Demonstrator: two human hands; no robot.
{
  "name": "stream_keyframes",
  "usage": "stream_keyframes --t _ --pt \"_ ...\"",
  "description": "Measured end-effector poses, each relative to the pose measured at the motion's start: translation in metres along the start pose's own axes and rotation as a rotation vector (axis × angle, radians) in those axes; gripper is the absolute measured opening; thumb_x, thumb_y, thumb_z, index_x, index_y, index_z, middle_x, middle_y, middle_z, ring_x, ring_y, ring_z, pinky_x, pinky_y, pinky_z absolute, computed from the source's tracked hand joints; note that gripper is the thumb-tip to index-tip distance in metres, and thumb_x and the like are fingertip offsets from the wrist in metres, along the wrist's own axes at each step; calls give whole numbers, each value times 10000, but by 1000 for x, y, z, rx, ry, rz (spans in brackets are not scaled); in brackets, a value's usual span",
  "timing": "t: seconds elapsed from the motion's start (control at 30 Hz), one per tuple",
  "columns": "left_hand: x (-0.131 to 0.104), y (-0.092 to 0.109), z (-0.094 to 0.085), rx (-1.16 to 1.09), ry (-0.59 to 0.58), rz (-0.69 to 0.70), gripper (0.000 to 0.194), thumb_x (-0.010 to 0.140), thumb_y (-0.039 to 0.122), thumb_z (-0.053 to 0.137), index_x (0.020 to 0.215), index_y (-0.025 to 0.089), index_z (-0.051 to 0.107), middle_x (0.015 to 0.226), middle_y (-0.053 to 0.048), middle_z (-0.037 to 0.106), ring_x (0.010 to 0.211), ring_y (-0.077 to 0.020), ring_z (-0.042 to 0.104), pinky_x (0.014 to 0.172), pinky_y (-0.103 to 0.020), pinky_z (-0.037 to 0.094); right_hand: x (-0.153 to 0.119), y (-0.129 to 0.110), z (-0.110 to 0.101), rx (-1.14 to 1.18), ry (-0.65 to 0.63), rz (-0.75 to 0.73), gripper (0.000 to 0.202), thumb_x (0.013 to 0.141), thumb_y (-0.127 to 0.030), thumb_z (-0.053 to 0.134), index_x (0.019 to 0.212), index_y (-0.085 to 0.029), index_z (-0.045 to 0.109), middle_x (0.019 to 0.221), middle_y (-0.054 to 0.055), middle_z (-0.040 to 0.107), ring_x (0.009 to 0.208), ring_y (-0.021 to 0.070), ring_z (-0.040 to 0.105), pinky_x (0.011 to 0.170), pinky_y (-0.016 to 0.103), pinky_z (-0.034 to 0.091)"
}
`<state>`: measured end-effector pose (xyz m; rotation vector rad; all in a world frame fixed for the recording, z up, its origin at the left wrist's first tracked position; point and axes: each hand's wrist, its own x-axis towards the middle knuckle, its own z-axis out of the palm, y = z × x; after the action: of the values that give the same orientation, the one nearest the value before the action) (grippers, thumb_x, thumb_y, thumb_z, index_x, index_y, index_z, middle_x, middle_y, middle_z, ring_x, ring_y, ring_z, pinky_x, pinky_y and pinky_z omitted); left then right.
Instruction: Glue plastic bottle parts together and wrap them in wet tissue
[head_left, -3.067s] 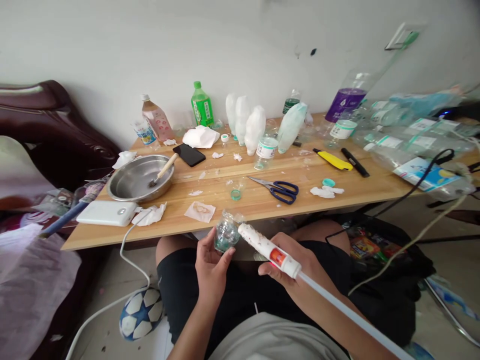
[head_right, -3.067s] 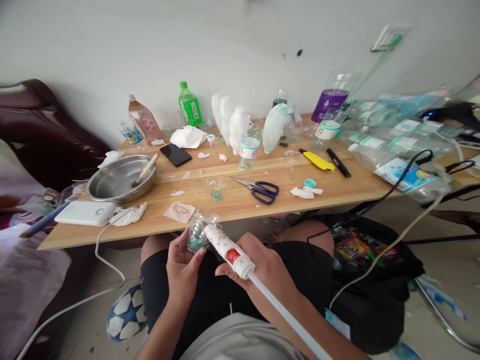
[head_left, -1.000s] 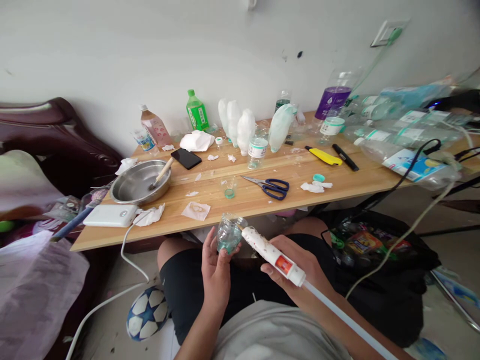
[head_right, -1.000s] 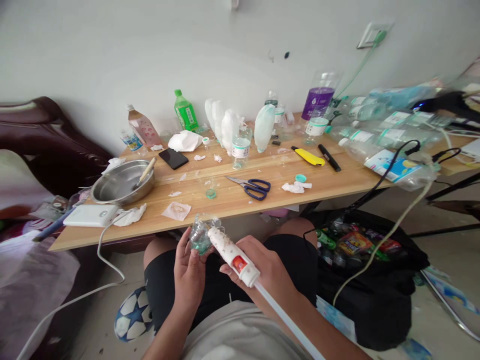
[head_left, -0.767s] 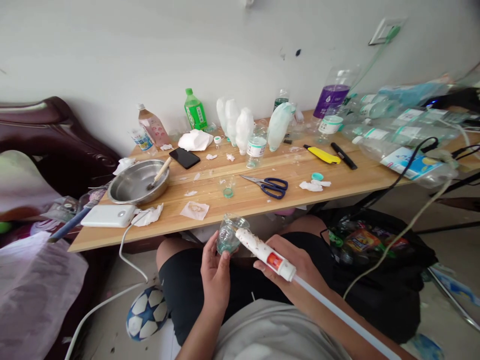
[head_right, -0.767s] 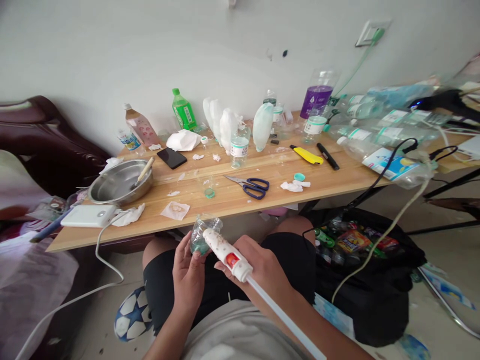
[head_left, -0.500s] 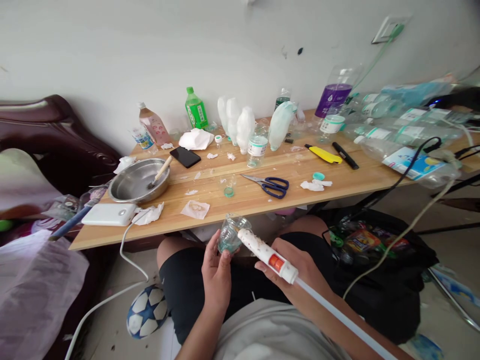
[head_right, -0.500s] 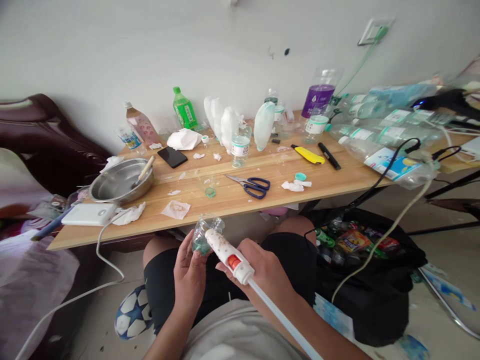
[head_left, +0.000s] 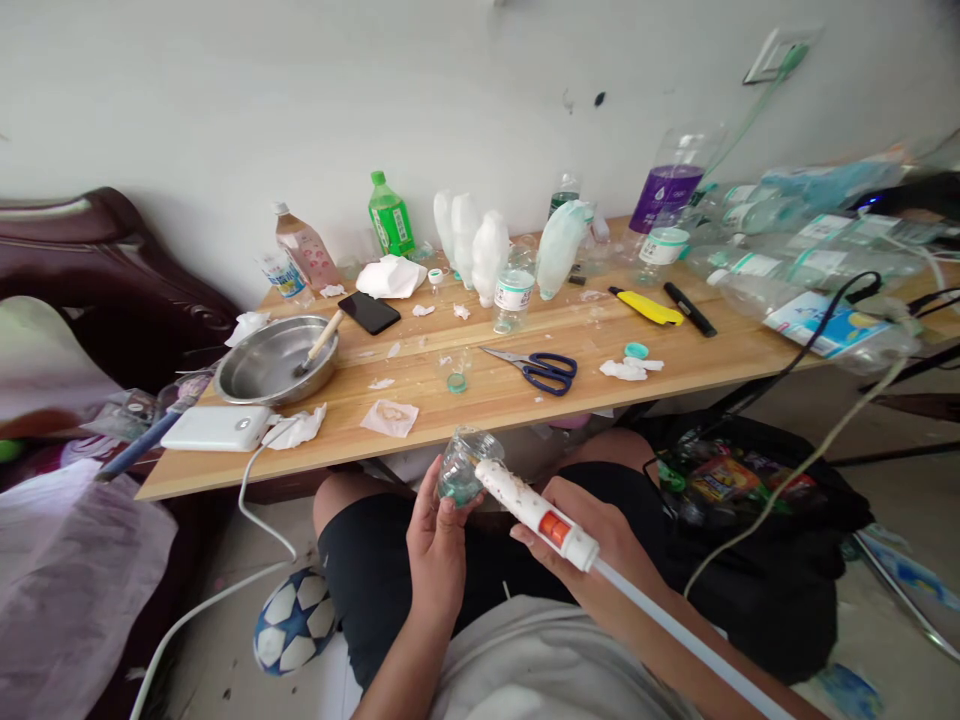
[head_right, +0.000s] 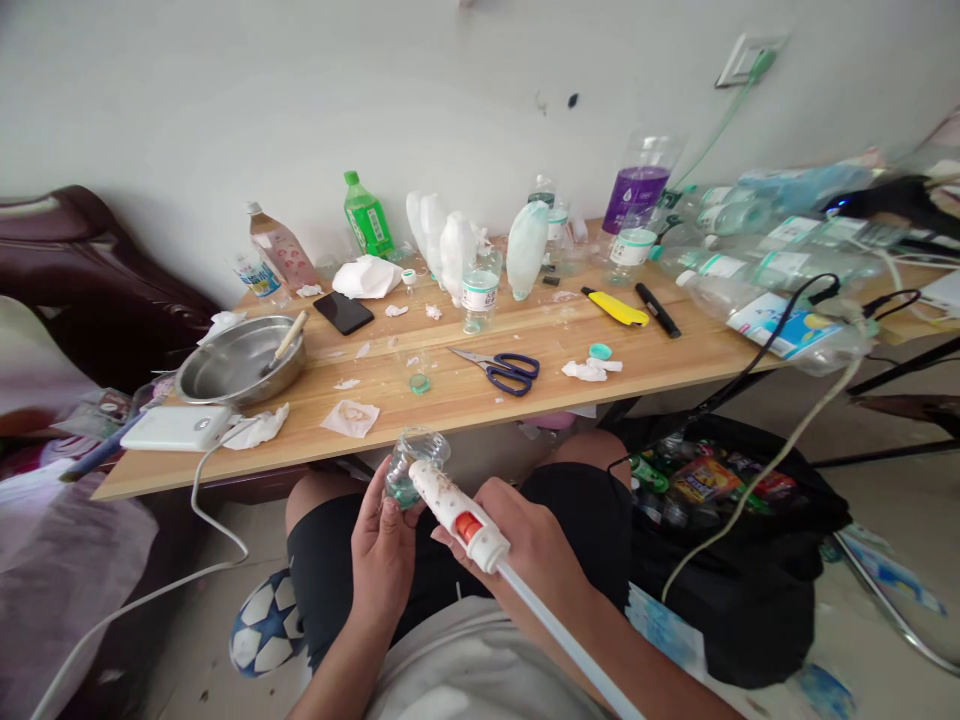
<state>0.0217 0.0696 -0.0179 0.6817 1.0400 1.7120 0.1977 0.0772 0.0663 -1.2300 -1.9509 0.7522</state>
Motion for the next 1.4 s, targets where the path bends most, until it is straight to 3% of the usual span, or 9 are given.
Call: stream_keyframes --t 0.2,0.4,0.67,0.93,1.13,1.23,1.4 --pt "-1 -2 -1 -15 -2 -10 423 917 365 678 1328 276 640 1378 -103 648 1171 -274 675 927 -390 597 -1 2 -1 1 -45 -33 224 993 -394 543 859 -215 560 797 6 588 674 129 597 622 222 452" --pt "-1 0 1 -16 28 -22 451 892 390 705 1314 241 650 1360 -123 658 1152 -282 685 967 -427 581 -3 4 1 -51 -11 19 314 981 -449 550 759 -231 507 701 -14 574 557 120 557 515 222 409" --pt "-1 -3 -2 -26 32 -49 422 903 391 696 1305 268 657 1360 -104 660 1160 -263 678 961 -405 583 -3 3 2 2 -100 -2 170 989 -373 547 994 -215 608 879 37 656 753 161 650 657 243 487" --pt "-1 3 2 -80 29 -29 399 894 380 712 1272 254 685 1335 -104 670 1079 -226 707 861 -314 609 -7 5 2 -49 -22 92 324 966 -474 575 756 -237 504 642 -27 573 548 133 546 518 231 394" --pt "-1 5 4 -85 13 -38 394 902 384 704 1274 256 683 1323 -100 678 1054 -201 713 845 -274 604 -5 3 3 47 -21 25 289 997 -470 514 852 -231 590 752 2 624 632 134 600 572 220 449" --pt "-2 5 4 -78 14 -50 408 904 409 694 1274 237 682 1259 -106 707 955 -183 735 815 -271 608 -6 5 4 50 -12 29 297 992 -473 524 834 -229 585 730 -4 606 602 123 582 553 215 440" --pt "-4 3 2 -54 22 -66 435 905 442 684 1285 231 674 1126 -88 750 746 -129 721 751 -261 609 -9 10 5 -6 -17 77 380 954 -487 583 697 -238 451 609 -43 523 513 110 505 479 215 374"
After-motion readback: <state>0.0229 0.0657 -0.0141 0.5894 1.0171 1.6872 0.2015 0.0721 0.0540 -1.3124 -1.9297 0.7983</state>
